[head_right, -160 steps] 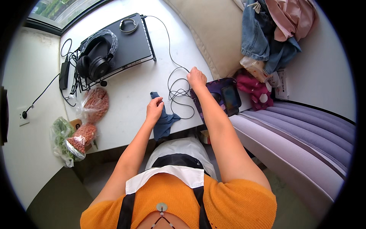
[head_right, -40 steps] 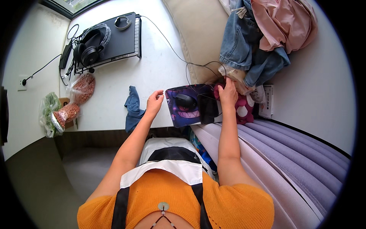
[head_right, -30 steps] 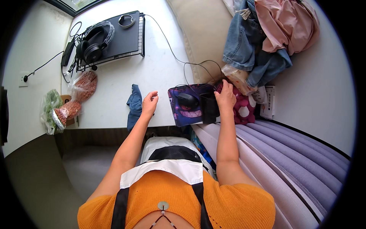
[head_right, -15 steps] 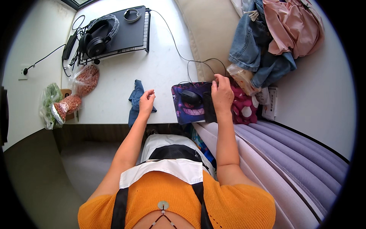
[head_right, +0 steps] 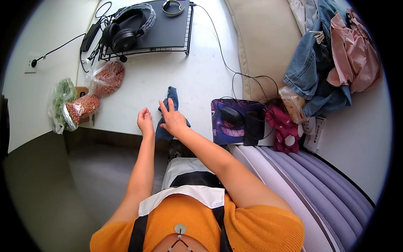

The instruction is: The person wipes a white desk surface near a window using a blue cloth, moves headphones, a phone, a power brick, and two bags of peanuts to reach different parts of the surface, and then rinses the cloth under a bathroom faucet.

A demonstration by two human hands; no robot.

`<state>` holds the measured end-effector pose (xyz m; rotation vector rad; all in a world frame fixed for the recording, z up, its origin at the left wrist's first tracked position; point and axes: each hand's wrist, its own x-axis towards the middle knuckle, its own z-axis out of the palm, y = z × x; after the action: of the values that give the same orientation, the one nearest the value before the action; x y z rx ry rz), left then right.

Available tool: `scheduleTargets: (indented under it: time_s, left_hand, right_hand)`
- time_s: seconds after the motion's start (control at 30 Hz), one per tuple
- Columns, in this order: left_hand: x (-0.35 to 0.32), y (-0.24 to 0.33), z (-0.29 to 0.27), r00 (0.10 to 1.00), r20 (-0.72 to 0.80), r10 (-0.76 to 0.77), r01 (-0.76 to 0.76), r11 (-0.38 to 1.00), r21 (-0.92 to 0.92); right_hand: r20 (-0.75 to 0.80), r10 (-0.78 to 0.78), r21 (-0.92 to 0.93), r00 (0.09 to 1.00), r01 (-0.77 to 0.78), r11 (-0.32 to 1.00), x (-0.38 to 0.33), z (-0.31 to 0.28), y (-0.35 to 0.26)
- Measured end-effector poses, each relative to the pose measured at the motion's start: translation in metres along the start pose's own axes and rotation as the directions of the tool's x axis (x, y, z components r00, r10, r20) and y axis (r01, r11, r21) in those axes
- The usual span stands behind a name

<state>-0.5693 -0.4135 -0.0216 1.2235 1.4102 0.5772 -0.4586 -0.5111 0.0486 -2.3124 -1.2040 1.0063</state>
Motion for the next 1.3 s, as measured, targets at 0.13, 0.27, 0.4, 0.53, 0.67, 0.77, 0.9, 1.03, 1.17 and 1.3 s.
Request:
scheduleTargets:
  time_s: [0.13,0.27,0.4,0.53,0.67,0.77,0.9,1.03,1.17,1.3]
  left_hand:
    - [0.005,-0.007,-0.003,0.998,0.012,-0.059,0.059,0.998,0.015]
    - [0.011,-0.001,0.013,0.989,0.14,-0.047,0.047,0.999,0.002]
    - [0.017,0.022,0.033,0.971,0.237,-0.002,-0.003,1.0,0.022]
    - [0.026,0.044,0.048,0.955,0.295,-0.006,-0.007,0.999,0.044]
    - [0.036,0.048,0.056,0.937,0.348,0.031,-0.075,0.991,0.113]
    - [0.035,0.044,0.059,0.933,0.36,0.017,-0.068,0.989,0.129]
    - [0.03,0.037,0.061,0.925,0.379,-0.016,-0.053,0.984,0.17]
    - [0.027,0.018,0.058,0.917,0.4,-0.007,-0.077,0.978,0.193]
    - [0.021,0.011,0.057,0.9,0.436,-0.007,-0.078,0.981,0.177]
    - [0.02,0.011,0.053,0.905,0.426,0.006,-0.089,0.981,0.174]
  right_hand:
    - [-0.093,-0.14,-0.071,0.986,0.133,0.989,0.019,0.028,0.02]
    - [-0.38,-0.128,0.024,0.916,0.148,0.989,0.031,0.002,0.041]
    - [-0.568,-0.014,0.04,0.823,0.045,0.998,0.034,-0.092,0.053]
    - [-0.546,-0.032,-0.035,0.837,0.015,0.999,0.072,-0.151,0.105]
    - [-0.325,0.237,-0.249,0.915,-0.325,0.912,0.106,-0.17,0.142]
    - [-0.367,0.268,-0.206,0.891,-0.358,0.911,0.116,-0.156,0.137]
    - [-0.526,0.232,-0.144,0.818,-0.354,0.924,0.114,-0.133,0.151]
    - [-0.602,0.213,-0.112,0.77,-0.345,0.932,0.092,-0.101,0.158]
    - [-0.622,0.275,-0.118,0.733,-0.435,0.893,0.07,-0.077,0.14]
    - [-0.509,0.379,-0.143,0.773,-0.51,0.848,0.06,-0.058,0.121]
